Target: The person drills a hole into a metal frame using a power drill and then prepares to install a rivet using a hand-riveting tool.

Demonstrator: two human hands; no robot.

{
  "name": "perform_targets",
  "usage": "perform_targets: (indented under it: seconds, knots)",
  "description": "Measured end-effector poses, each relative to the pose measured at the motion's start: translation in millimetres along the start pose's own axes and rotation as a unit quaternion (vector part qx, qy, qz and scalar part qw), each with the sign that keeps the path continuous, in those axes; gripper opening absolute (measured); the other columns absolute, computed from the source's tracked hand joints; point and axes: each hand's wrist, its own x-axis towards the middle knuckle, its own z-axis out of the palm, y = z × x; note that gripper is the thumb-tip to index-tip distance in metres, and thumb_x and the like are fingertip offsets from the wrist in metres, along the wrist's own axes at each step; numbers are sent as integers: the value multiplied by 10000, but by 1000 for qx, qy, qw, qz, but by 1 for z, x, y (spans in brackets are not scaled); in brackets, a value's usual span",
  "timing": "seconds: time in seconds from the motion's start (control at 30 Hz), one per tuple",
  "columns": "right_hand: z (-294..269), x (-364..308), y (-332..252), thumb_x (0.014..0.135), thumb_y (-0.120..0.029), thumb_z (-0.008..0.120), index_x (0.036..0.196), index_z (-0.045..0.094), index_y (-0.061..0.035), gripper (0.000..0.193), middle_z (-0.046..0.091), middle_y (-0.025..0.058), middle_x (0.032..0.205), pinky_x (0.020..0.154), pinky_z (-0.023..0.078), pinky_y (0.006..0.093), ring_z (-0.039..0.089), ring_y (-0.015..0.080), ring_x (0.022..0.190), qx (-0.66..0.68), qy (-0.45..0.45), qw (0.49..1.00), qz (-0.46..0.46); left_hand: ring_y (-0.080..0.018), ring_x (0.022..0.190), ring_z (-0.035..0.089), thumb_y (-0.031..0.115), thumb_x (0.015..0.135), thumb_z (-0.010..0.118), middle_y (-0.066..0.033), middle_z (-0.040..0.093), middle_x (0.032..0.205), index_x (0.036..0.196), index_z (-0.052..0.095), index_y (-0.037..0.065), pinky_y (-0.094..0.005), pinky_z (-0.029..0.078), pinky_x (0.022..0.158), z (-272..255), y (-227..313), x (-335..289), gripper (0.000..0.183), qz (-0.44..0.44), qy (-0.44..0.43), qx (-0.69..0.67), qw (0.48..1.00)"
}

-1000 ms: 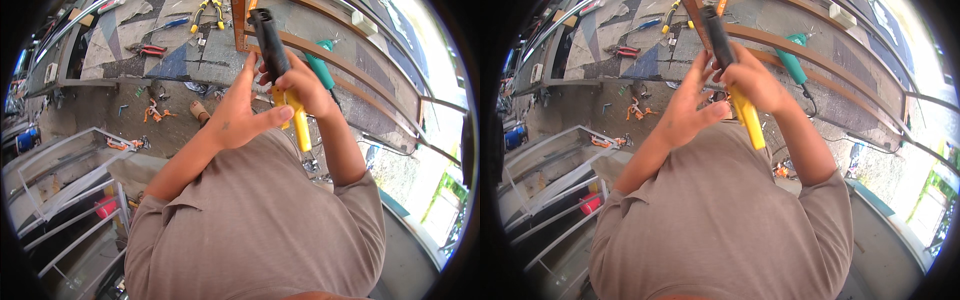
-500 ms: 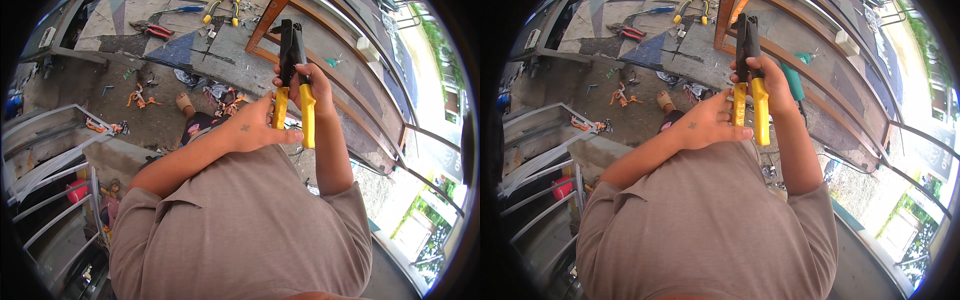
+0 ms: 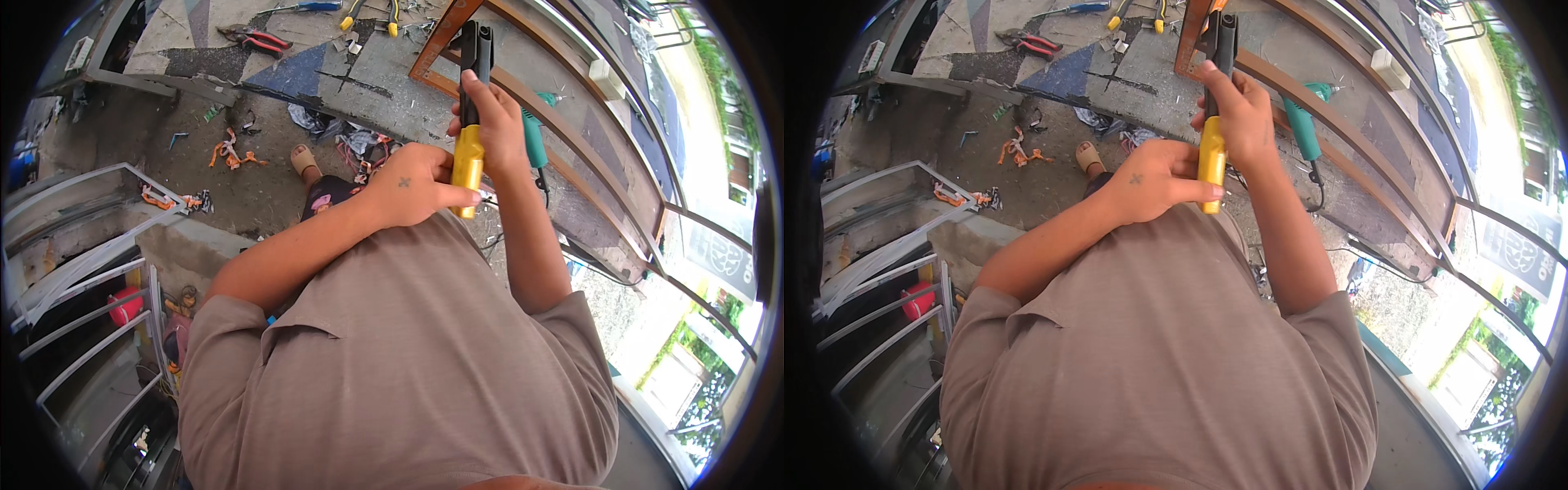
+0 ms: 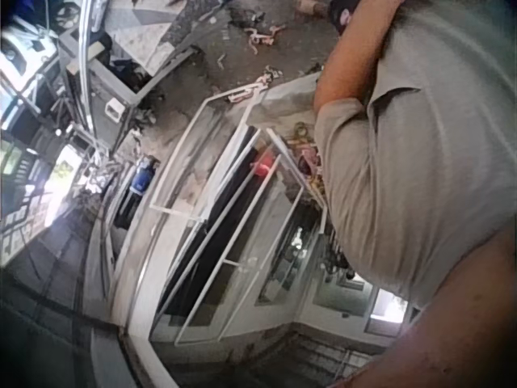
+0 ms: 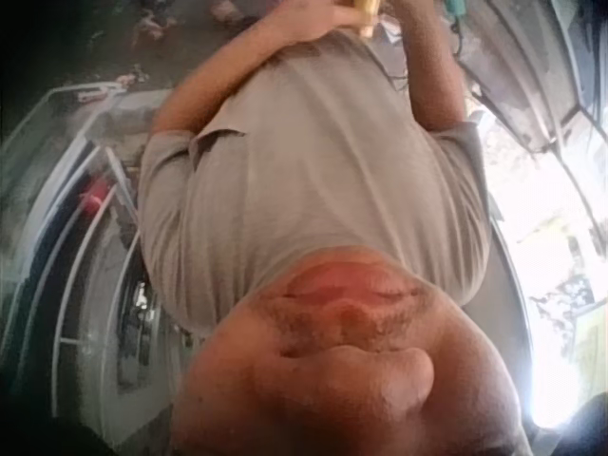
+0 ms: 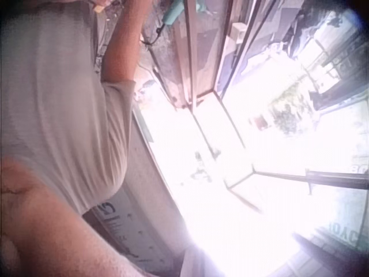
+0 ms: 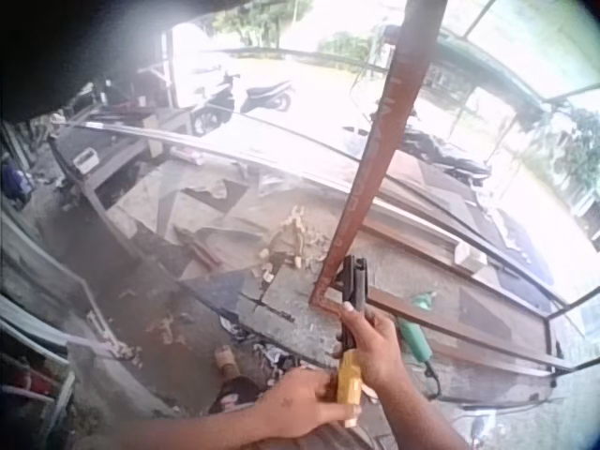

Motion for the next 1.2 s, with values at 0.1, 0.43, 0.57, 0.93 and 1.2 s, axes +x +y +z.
perform_targets:
  seconds: [0.1, 0.43, 0.57, 0.93, 1.2]
  knots:
    - [3, 1, 4, 917, -492, 668, 928, 604, 12, 507, 610, 78, 756, 554, 498, 285, 635, 154, 588, -38, 19, 999, -27, -158, 1026, 674, 153, 915, 722, -119, 710, 1104, 1209, 623, -70, -300, 525, 904, -1, -7, -5, 382, 37, 4, -56, 998]
    - [-40, -45, -32, 961, -476, 612, 901, 644, 78, 559, 680, 111, 718, 562, 525, 309, 695, 188, 645, -377, -139, 915, 23, -186, 1021, 689, 168, 1009, 585, -136, 695, 1132, 1233, 601, -96, -313, 556, 912, -3, -14, 7, 346, -2, 24, -126, 992]
    - [-53, -45, -47, 980, -393, 606, 978, 638, 52, 447, 670, 81, 781, 576, 564, 298, 642, 143, 584, -153, -164, 973, 50, -171, 1022, 673, 166, 1024, 559, -119, 681, 1127, 1228, 590, -93, -325, 554, 923, -2, -14, 10, 331, 4, 26, -69, 997]
    - [-41, -45, -59, 874, -456, 684, 1082, 620, 24, 528, 657, 123, 975, 748, 565, 378, 661, 223, 853, -52, -95, 994, -13, -159, 983, 655, 382, 970, 620, -99, 668, 1031, 1186, 614, -36, -306, 541, 889, 3, 35, -6, 471, -49, 6, -185, 982]
    - [-43, -23, -31, 776, -232, 706, 1040, 625, 64, 405, 667, 116, 917, 725, 522, 313, 647, 188, 814, -124, -235, 963, 45, -113, 908, 625, 441, 825, 782, -48, 673, 973, 1057, 657, -6, -249, 477, 782, 25, 40, -2, 519, -3, 4, 13, 1000]
